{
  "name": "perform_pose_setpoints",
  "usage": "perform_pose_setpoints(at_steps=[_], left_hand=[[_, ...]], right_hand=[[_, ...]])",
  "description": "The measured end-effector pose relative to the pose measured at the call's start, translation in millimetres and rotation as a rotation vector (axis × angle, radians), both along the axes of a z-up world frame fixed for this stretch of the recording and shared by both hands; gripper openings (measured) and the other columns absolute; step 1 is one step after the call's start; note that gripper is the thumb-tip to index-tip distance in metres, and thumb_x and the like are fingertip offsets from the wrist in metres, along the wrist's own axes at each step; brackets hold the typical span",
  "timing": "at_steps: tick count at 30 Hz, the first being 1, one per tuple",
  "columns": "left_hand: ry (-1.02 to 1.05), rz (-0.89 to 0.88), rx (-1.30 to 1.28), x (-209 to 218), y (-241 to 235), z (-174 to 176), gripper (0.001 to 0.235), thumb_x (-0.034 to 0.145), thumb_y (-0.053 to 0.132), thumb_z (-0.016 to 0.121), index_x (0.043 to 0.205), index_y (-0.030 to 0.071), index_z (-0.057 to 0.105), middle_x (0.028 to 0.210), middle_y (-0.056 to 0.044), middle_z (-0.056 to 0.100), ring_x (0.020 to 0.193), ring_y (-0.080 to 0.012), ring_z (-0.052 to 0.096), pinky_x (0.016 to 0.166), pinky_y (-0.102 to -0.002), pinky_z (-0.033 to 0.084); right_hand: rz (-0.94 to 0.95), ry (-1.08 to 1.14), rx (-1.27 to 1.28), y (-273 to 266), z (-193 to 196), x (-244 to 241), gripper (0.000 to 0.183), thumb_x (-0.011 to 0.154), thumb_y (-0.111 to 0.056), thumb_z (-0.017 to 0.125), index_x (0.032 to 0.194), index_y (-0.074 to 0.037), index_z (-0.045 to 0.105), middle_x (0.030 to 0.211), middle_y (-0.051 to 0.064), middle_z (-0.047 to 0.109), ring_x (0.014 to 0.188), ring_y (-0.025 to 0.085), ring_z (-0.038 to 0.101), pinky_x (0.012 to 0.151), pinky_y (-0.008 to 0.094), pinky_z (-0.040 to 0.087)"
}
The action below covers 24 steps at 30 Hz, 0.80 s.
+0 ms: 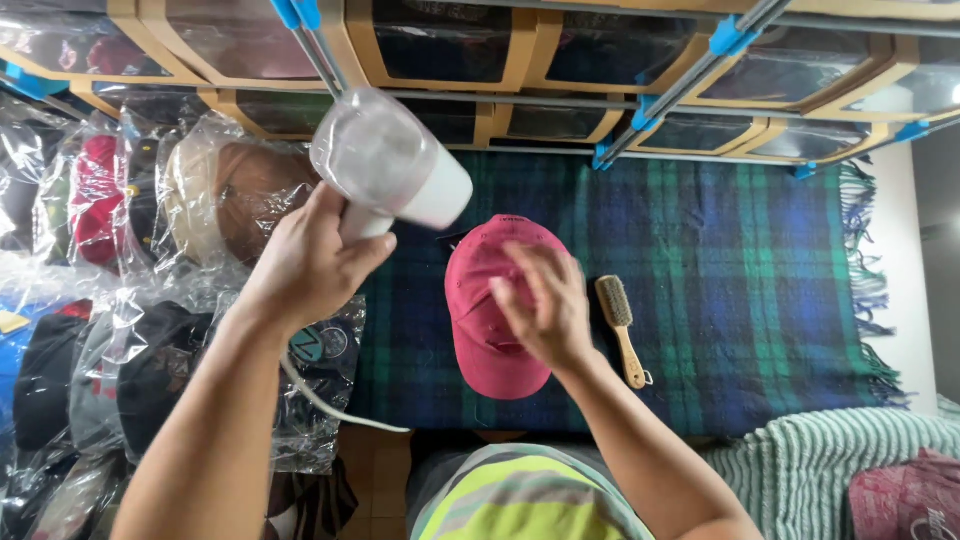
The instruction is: The person brushes a pink baseball cap with a wooden brush, then uses a white handheld steamer to steam the cap's surface. They rotate the cap and continue steaming different sections, occasionally brushing again. The cap remains on a plaid mat throughout the process.
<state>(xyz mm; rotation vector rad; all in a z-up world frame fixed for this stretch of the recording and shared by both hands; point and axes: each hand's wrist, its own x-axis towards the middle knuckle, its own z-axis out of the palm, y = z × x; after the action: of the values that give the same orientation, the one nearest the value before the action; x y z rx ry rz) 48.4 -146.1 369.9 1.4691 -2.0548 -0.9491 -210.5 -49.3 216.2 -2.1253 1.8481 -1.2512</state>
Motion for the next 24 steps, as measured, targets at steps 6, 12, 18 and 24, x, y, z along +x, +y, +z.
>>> perform_pose_setpoints(at_steps=[6, 12, 18, 24], left_hand=[[-0.125, -0.264, -0.012, -27.6, 2.6, -24.1, 0.053, 0.083, 0.033, 0.075, 0.120, -0.002, 0.057, 0.093, -0.032, 0.069, 0.090, -0.0548, 0.067, 0.074, -0.065, 0.053], [-0.327, -0.352, 0.217, -80.8, -13.0, -14.3, 0.060, 0.086, 0.042, 0.072, 0.135, 0.010, 0.055, 0.113, -0.020, 0.072, 0.107, -0.0439, 0.069, 0.087, -0.054, 0.057], [-0.414, -0.396, 0.174, -121.5, -44.5, -31.0, 0.066, 0.084, 0.060, 0.069, 0.131, 0.015, 0.059, 0.105, -0.018, 0.073, 0.101, -0.0406, 0.071, 0.083, -0.052, 0.059], [-0.546, -0.434, 0.192, -89.5, -29.5, -3.2, 0.050, 0.089, 0.044, 0.067, 0.126, 0.011, 0.059, 0.103, -0.022, 0.072, 0.101, -0.0448, 0.071, 0.085, -0.055, 0.058]], right_hand=[[-0.161, -0.048, 0.238, 16.2, -26.2, -14.3, 0.085, 0.089, -0.050, 0.076, 0.146, 0.007, 0.047, 0.137, 0.033, 0.053, 0.128, 0.051, 0.053, 0.102, 0.059, 0.046], [-0.152, -0.203, 0.497, 14.5, -31.2, -20.9, 0.104, 0.082, -0.060, 0.076, 0.155, 0.001, 0.033, 0.155, 0.029, 0.035, 0.145, 0.046, 0.035, 0.119, 0.055, 0.030], [-0.144, -0.117, 0.335, 16.3, -56.9, -27.3, 0.102, 0.082, -0.057, 0.079, 0.154, 0.003, 0.036, 0.150, 0.029, 0.042, 0.142, 0.045, 0.040, 0.117, 0.052, 0.034], [-0.193, -0.248, 0.513, 15.0, -39.2, -26.1, 0.112, 0.077, -0.066, 0.078, 0.157, -0.003, 0.033, 0.158, 0.023, 0.035, 0.146, 0.040, 0.037, 0.119, 0.051, 0.033]])
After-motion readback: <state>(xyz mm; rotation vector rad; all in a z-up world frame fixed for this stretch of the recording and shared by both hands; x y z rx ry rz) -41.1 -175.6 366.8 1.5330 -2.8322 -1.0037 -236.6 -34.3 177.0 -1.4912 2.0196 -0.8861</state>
